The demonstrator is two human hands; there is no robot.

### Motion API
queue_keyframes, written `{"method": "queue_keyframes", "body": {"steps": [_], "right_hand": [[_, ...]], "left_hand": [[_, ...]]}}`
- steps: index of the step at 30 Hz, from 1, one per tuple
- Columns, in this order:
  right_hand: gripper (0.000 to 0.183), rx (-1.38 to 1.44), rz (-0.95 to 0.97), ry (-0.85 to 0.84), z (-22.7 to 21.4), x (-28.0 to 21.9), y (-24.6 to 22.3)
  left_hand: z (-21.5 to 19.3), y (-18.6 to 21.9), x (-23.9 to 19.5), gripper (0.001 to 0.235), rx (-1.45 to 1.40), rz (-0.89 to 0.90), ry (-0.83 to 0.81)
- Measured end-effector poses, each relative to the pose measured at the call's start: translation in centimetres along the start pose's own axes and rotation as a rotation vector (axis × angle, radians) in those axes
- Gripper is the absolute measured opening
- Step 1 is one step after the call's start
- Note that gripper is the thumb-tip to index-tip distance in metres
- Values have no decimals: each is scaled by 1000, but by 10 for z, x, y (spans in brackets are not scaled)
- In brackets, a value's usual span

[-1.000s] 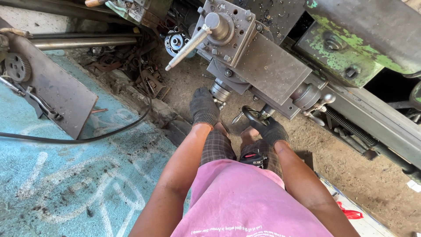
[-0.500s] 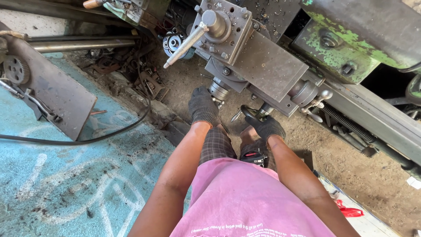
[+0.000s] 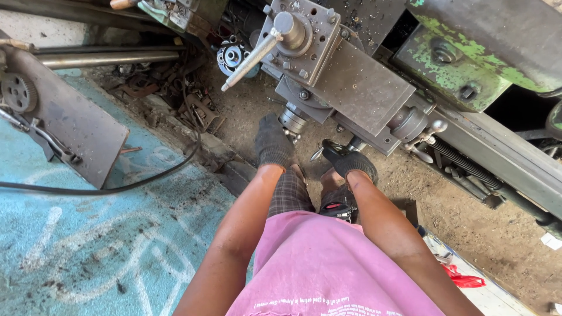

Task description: Operating a manual lathe machine to turn a metal workpiece by adjusting handwheels and levers.

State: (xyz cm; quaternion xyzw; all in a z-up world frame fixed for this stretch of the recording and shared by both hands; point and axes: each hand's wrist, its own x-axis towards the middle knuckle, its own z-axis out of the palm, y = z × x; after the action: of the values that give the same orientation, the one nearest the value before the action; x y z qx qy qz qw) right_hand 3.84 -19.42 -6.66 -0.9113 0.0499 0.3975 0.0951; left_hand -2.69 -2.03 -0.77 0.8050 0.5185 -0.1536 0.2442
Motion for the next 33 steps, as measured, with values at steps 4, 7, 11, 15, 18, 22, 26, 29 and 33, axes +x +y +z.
{"method": "queue_keyframes", "body": {"steps": [4,7,11,15,18,22,26,29,33], "right_hand": [[78,-120,-1,89,5,0,-12],[99,-38,5,-225,-41,-16,-23],[91,-53,25,-247,-31,-14,-34],[78,-14,92,-173,4,6,-21],[79,-20,72,-221,-14,-12,-30],[83,-34,72,-282,-10,-8,-28],[84,26,83,-279,-26,-25,-44],[91,3,132,-297,-20,-16,-41],[92,-1,124,-280,-18,-16,-42]], "left_hand": [[-22,25,-43,96,-571,-113,52],[23,15,-32,98,-521,-174,163],[76,-10,-6,93,-179,-160,-57],[74,-29,6,89,-365,-147,-254],[61,-52,24,79,-495,-74,-360],[18,-67,48,60,-535,-9,-614],[-23,-65,68,46,-556,41,-815],[-41,-58,90,43,-598,5,-918],[-109,-22,73,35,-682,-65,-1091]]}}
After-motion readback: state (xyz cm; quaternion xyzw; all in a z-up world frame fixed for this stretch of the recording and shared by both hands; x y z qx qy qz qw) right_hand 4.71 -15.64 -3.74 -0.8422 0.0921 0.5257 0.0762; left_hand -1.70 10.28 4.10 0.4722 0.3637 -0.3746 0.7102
